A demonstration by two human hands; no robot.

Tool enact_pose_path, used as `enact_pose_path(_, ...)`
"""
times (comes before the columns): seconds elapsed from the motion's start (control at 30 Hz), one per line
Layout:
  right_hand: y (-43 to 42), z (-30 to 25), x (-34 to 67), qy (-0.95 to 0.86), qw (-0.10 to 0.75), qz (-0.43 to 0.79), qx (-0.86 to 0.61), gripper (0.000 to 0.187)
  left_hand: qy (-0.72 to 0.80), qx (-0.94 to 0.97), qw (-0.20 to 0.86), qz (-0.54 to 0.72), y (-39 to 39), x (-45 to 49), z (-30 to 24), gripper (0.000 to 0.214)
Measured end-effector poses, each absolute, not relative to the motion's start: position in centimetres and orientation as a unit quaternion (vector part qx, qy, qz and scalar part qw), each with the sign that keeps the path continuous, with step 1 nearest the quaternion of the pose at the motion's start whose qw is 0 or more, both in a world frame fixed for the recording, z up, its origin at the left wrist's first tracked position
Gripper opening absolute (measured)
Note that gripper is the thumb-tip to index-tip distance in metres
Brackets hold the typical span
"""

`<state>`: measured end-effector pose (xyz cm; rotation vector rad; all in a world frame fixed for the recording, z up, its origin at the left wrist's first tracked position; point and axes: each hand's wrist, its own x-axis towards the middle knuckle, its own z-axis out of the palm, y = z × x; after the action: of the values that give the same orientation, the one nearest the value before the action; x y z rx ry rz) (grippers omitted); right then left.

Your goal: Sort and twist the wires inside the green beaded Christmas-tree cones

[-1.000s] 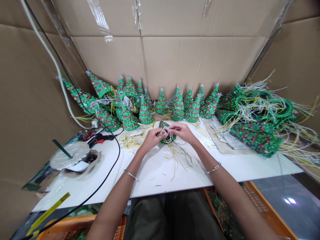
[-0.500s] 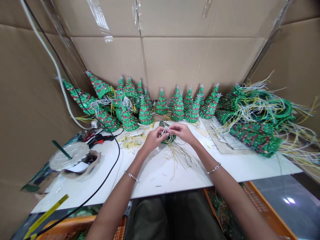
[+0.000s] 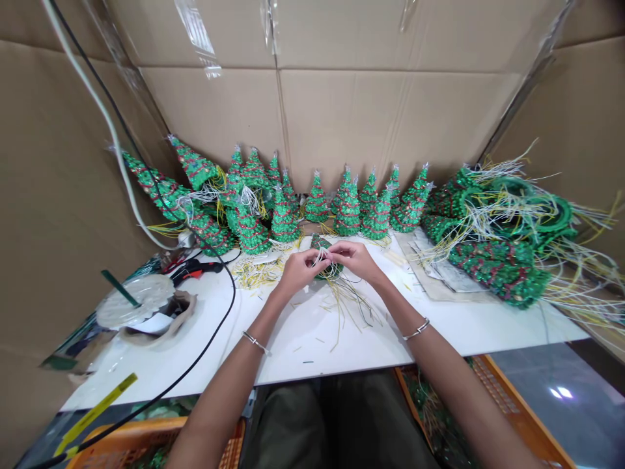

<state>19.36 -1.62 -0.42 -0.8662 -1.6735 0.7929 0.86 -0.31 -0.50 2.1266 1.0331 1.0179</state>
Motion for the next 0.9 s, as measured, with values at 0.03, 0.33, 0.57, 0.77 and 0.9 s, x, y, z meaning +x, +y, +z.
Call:
enact_pose_path(0.03,-1.7,-0.4,19.3,-0.704,0.519,0.325,-0.361,0.027,0.388,0.791,0.287,0.376,-0.3,0.9,-0.4,0.032)
enact_pose_path(0.33,-1.6,-0.5,19.4,-0.702,0.533,0.315,-0.353,0.025,0.391,0.765,0.335,0.387,-0.7,1.2,-0.1,0.032)
enact_pose_path(0.57,-1.5,-0.5,19.3,-0.658,0.554,0.354,-0.367,0.029,0.413,0.778,0.239,0.408,-1.5,1.5,0.5,0.016)
enact_pose_path(0.77,-1.5,-0.6,19.2,-0.651,0.550,0.377,-0.362,0.032,0.350,0.746,0.378,0.422,-1.0,1.7,-0.1,0.024)
enact_pose_path(0.9,-1.4,-0.7,19.0,-0.650,0.545,0.396,-0.352,0.034,0.337,0.758,0.383,0.407,-0.7,1.6,-0.2,0.025)
